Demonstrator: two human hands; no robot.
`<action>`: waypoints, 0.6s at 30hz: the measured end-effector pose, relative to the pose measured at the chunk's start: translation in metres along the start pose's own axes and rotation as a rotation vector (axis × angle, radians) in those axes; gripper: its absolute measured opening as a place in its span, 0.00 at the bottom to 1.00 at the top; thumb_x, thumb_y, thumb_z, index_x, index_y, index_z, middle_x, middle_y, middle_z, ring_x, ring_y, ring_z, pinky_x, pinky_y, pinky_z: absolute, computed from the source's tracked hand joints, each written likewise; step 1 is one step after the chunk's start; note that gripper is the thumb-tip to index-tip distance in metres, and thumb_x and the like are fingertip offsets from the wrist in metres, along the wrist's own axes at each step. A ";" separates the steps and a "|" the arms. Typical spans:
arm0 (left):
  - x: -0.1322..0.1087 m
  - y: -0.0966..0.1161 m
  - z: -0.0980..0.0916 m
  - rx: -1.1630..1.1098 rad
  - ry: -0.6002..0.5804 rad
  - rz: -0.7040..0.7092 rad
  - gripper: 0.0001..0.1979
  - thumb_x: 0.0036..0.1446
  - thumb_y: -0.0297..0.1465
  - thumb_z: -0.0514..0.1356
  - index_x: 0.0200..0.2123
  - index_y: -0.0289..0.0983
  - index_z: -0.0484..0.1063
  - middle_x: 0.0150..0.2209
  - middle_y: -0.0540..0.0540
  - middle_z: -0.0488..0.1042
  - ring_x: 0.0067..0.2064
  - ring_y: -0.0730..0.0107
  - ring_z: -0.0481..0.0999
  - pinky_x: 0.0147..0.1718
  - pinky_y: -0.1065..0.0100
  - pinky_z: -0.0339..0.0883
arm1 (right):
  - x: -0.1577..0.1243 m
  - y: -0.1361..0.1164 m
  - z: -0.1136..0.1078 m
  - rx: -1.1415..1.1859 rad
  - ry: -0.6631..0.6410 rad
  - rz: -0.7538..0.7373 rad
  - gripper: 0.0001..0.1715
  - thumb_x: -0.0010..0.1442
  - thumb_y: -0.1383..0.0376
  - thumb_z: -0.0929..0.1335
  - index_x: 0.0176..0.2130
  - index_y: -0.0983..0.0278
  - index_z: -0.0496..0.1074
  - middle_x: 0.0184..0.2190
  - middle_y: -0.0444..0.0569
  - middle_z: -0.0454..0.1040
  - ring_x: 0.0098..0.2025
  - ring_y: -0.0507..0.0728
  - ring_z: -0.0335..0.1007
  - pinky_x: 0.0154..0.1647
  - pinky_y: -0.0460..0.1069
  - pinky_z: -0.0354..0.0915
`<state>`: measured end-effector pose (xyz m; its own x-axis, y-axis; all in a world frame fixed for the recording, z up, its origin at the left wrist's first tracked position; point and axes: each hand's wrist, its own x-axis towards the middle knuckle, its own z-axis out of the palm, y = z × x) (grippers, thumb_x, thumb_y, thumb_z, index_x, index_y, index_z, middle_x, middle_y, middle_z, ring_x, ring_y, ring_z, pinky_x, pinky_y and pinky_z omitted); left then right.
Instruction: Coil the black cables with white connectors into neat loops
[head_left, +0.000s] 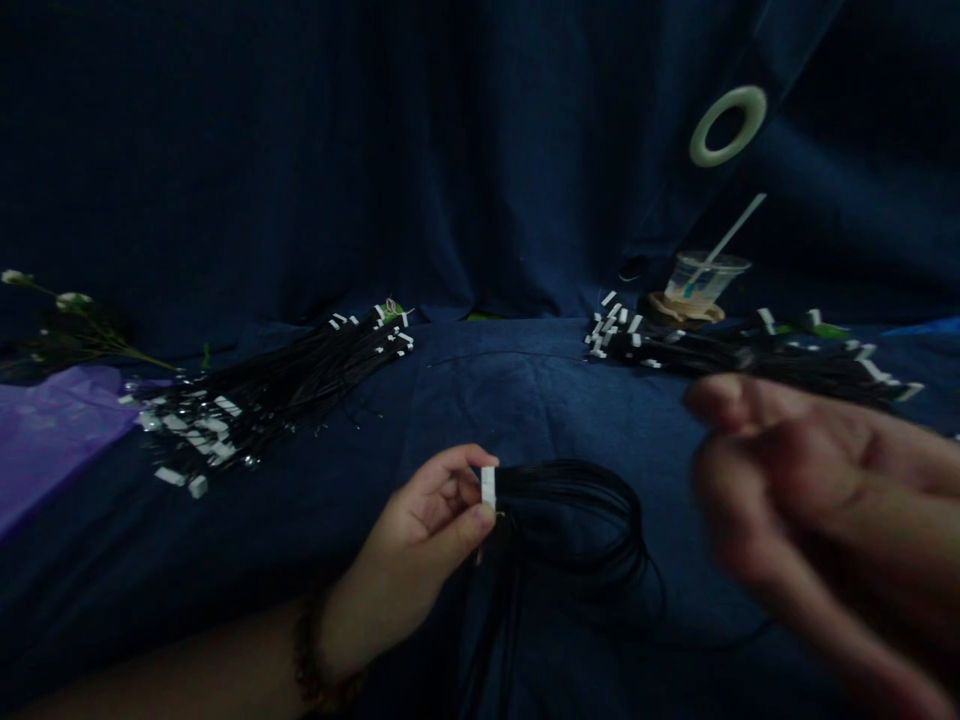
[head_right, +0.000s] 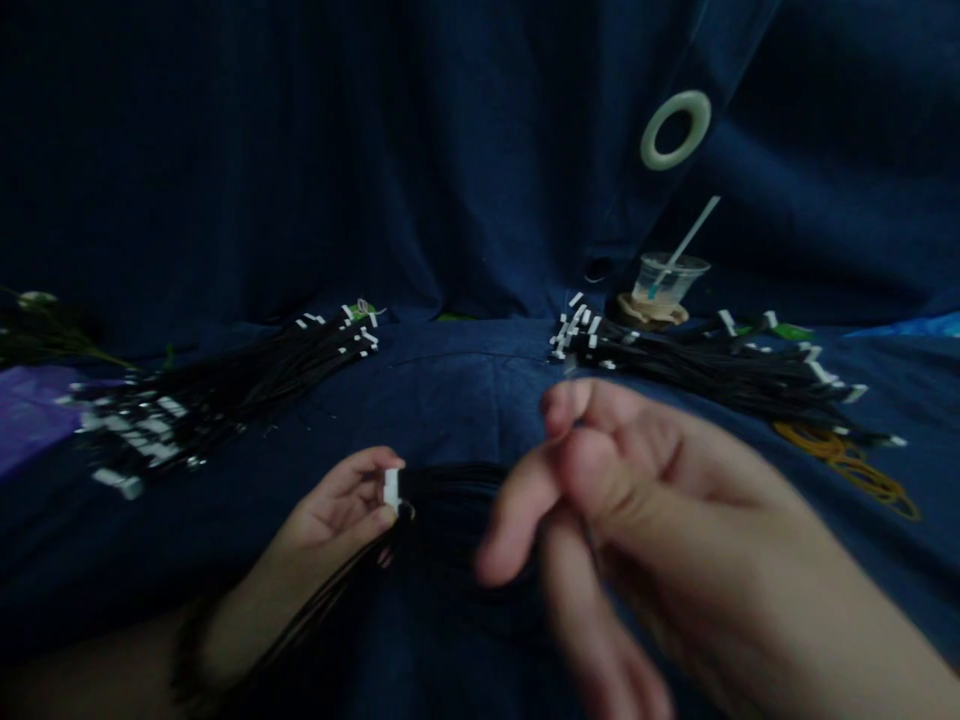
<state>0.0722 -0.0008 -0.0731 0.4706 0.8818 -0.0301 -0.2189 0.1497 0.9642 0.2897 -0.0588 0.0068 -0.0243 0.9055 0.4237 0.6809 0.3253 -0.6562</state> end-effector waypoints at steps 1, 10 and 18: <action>-0.002 0.001 0.001 0.003 -0.012 0.004 0.13 0.52 0.30 0.61 0.43 0.42 0.66 0.30 0.52 0.65 0.29 0.79 0.65 0.25 0.78 0.63 | -0.005 -0.004 0.008 0.085 -0.130 0.010 0.17 0.64 0.58 0.56 0.31 0.63 0.64 0.16 0.38 0.69 0.09 0.44 0.58 0.09 0.38 0.51; -0.011 0.005 0.005 -0.024 -0.137 0.053 0.12 0.53 0.26 0.59 0.41 0.45 0.69 0.30 0.53 0.67 0.29 0.83 0.65 0.26 0.82 0.60 | -0.028 0.002 0.044 -0.225 -0.161 -0.403 0.11 0.62 0.69 0.57 0.31 0.61 0.63 0.21 0.38 0.68 0.21 0.49 0.66 0.20 0.45 0.58; -0.014 0.006 0.007 -0.025 -0.184 0.048 0.14 0.54 0.25 0.59 0.42 0.47 0.68 0.30 0.54 0.67 0.28 0.85 0.64 0.25 0.84 0.58 | -0.022 -0.009 0.043 -0.310 -0.142 -0.461 0.20 0.65 0.66 0.52 0.29 0.61 0.66 0.24 0.42 0.71 0.24 0.51 0.68 0.22 0.47 0.62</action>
<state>0.0701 -0.0153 -0.0651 0.6069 0.7920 0.0665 -0.2646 0.1225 0.9566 0.2529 -0.0700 -0.0237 -0.4534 0.7235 0.5206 0.7588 0.6197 -0.2004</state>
